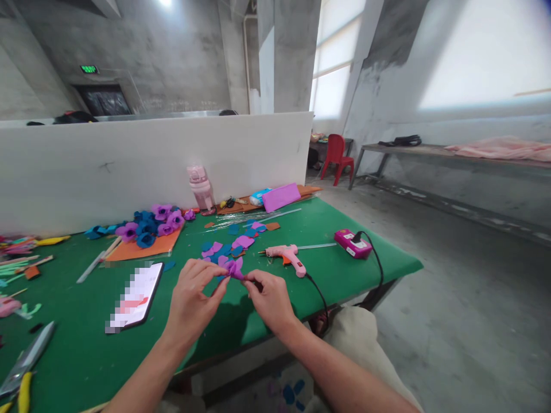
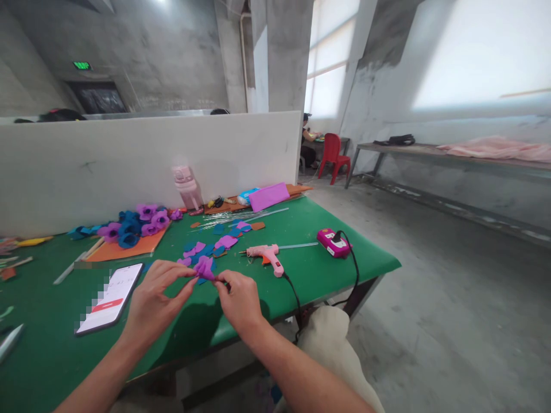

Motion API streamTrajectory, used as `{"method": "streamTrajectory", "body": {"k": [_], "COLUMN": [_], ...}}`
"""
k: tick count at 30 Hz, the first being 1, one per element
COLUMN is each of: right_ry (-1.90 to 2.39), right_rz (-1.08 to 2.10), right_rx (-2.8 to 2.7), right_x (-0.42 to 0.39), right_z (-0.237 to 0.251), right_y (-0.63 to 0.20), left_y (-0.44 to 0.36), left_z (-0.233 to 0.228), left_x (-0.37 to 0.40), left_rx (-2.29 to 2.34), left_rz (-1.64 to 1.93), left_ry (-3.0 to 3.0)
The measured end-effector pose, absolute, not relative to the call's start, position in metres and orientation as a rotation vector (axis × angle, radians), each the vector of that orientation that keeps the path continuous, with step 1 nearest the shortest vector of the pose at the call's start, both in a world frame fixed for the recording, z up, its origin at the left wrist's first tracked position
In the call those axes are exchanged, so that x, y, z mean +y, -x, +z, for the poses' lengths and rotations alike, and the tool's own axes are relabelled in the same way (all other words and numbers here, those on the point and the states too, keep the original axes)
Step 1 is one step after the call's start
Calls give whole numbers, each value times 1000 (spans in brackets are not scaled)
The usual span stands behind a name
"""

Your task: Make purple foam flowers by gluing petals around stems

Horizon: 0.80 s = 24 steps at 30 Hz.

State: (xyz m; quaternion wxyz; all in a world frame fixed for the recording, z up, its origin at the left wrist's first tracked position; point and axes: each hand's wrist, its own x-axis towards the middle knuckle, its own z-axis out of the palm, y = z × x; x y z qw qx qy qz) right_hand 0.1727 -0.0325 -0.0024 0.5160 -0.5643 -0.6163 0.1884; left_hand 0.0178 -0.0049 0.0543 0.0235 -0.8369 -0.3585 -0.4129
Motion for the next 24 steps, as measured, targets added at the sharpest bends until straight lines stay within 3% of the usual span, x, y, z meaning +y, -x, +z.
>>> {"method": "streamTrajectory", "body": {"k": [24], "right_ry": [1341], "right_rz": [371], "right_rx": [-1537], "right_x": [-33], "right_z": [-5], "right_y": [-171], "left_y": [-15], "left_z": [51], "left_x": [-5], "left_rx": [-1123], "left_rz": [-1319], "left_ry": [2605]}}
